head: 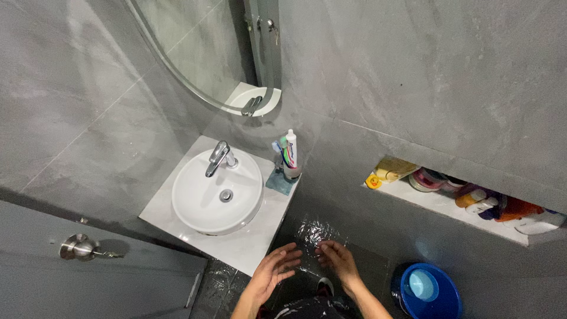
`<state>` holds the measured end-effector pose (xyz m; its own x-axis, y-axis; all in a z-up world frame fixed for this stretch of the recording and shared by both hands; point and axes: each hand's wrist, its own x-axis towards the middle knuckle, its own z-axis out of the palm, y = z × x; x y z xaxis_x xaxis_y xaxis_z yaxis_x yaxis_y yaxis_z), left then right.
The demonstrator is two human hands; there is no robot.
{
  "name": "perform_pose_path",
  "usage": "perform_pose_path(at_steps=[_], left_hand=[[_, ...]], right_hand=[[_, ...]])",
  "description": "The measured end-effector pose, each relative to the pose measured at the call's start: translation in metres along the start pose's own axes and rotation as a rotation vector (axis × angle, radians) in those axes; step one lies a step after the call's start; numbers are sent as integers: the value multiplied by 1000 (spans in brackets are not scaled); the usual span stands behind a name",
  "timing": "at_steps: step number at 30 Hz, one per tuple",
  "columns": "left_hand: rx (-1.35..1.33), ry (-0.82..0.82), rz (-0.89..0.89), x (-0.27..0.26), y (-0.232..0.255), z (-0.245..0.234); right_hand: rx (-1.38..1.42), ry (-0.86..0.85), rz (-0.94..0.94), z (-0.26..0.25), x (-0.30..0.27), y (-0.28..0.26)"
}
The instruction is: The person retrieves various toiletries and containers from a wall niche and places them on the bathroom sink counter. They handle items one at a time, including a toothbrush, toothpaste, a cup, a black cap, and multiple bottles and jars, arranging them on the counter surface.
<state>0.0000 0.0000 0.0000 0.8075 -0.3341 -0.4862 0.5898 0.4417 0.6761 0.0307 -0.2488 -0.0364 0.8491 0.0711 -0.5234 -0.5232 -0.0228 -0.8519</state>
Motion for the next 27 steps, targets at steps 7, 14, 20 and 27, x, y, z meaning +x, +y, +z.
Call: perform_pose_path(at_steps=[7, 14, 20, 27], left_hand=[[-9, -21, 35, -2, 2, 2], [-11, -5, 23, 1, 3, 2], [5, 9, 7, 5, 3, 0], [25, -3, 18, 5, 4, 0]], right_hand=[[69, 29, 6, 1, -8, -11], [35, 38, -38, 0, -9, -13], [-33, 66, 37, 3, -12, -21], [4, 17, -40, 2, -5, -14]])
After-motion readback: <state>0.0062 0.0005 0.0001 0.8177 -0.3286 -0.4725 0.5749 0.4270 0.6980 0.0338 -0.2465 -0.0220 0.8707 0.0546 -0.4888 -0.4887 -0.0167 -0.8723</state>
